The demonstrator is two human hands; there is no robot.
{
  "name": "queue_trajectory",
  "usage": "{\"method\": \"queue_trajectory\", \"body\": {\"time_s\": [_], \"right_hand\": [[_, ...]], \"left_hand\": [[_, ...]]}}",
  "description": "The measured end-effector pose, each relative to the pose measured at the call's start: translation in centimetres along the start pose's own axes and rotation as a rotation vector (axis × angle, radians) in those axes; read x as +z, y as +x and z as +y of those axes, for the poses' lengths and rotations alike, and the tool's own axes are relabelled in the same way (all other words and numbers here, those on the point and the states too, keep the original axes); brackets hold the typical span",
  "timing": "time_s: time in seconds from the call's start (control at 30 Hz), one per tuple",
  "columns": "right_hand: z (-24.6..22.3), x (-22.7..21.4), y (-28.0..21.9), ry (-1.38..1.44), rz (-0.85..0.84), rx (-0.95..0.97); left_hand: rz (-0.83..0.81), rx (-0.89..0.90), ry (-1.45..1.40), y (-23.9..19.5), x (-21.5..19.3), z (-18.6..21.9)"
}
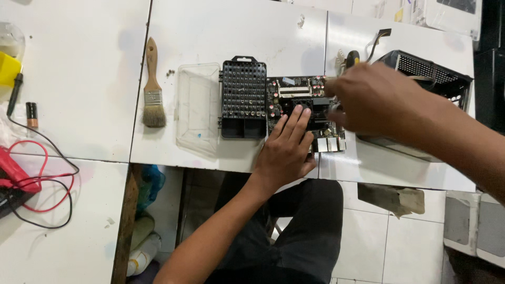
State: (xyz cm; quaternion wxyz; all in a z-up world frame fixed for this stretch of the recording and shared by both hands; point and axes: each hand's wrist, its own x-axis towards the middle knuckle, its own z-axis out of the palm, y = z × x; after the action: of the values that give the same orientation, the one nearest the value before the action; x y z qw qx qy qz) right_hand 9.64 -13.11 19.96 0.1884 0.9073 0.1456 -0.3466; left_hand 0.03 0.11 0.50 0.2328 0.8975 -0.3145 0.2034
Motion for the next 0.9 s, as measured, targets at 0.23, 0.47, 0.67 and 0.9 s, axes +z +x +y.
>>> {"method": "queue_trajectory", "body": {"time_s": [0.23,0.47,0.67,0.9], "right_hand": [[0.0,1.8,-0.4,0.009,0.105,-0.207],[0.4,2.5,0.2,-0.063,0.081,-0.117],[0.9,2.2,0.1,-0.194,0.084,-0.226],[0.9,1.2,-0.6,0.073,0.136,-0.118]], "left_hand": [[0.009,-0.005,-0.020,0.0,0.1,0.2],[0.061,-0.031,0.015,-0.2,1.2,0.4],[0.080,-0.046,0.034,-0.3,1.8,0.4],[0.079,-0.042,0.058,-0.3,1.8,0.4]]}}
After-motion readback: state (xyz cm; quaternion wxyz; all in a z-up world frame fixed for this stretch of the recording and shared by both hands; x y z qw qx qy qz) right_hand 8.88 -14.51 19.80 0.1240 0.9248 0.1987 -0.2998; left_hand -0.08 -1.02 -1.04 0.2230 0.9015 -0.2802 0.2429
